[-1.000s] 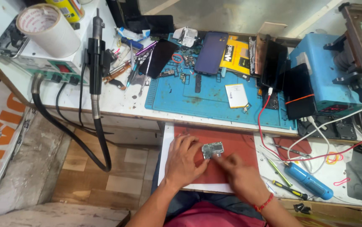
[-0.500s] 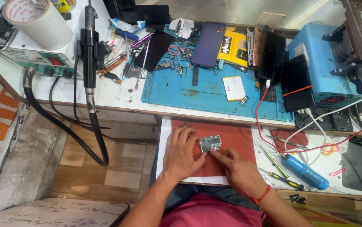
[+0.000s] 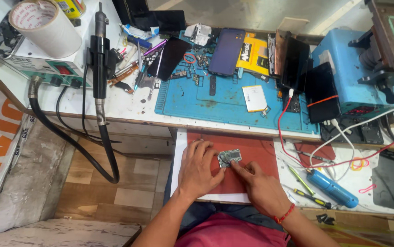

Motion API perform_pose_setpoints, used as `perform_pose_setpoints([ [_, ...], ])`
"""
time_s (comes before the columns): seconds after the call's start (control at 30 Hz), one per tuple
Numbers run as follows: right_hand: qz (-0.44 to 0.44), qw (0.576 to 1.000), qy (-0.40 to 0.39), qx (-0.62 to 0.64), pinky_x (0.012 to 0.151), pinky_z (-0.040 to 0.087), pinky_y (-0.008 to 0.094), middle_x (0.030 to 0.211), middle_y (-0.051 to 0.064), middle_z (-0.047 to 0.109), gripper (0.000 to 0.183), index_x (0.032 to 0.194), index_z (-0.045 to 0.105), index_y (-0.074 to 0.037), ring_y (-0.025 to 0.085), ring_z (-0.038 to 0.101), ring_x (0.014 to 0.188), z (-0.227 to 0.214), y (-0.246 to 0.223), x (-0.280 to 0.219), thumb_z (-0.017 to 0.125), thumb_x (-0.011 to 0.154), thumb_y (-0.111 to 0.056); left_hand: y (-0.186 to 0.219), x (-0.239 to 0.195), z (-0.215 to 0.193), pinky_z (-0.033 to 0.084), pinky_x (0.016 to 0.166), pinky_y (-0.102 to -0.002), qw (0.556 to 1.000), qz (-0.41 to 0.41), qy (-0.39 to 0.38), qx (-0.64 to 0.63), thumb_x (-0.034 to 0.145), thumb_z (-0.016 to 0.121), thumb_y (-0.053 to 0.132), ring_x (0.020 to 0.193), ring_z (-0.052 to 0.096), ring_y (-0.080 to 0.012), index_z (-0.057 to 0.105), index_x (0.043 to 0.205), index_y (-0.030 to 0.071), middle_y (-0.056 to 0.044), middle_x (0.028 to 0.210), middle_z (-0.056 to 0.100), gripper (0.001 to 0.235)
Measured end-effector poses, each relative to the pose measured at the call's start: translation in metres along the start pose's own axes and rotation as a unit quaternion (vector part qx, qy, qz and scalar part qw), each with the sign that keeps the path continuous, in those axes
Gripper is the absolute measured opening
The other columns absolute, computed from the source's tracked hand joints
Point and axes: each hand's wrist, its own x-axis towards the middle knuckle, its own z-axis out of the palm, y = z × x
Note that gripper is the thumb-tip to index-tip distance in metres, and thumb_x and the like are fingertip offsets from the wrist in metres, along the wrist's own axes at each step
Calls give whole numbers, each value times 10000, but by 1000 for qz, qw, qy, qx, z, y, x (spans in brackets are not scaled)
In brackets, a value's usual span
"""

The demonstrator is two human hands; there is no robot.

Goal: The person scrapes a small circuit board with a metal tool, then uses a heat gun to apply heat to the board. The person holds the board steady with one hand while operating the tools with the other.

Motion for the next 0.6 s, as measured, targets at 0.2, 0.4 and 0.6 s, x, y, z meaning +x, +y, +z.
perform_pose_setpoints([
  [0.2,32,999,-3,4,650,567,489,1124,123,623,622,1454,528,-253,384,695,738,-2,-9,-5,532,859,-69,0,0,0,365,1076,-529,1000,-3,-10,-4,708,816,316,1261,490,-374,682,1071,36,-154,1259,590,477],
  [0.4,37,999,19,8,645,570,484,1044,117,627,580,1458,530,-264,368,695,790,-1,-5,-2,530,899,-108,2,0,-2,365,1058,-536,1000,0,2,-3,696,820,312,1257,483,-387,680,1042,39,-165,1251,591,463],
  [0.6,50,998,19,19,673,569,493,1070,121,625,575,1436,554,-277,371,696,788,6,-3,-6,530,895,-85,1,-1,-1,374,1061,-527,1000,-2,-5,-8,702,817,311,1257,492,-377,685,1037,40,-151,1258,596,450],
])
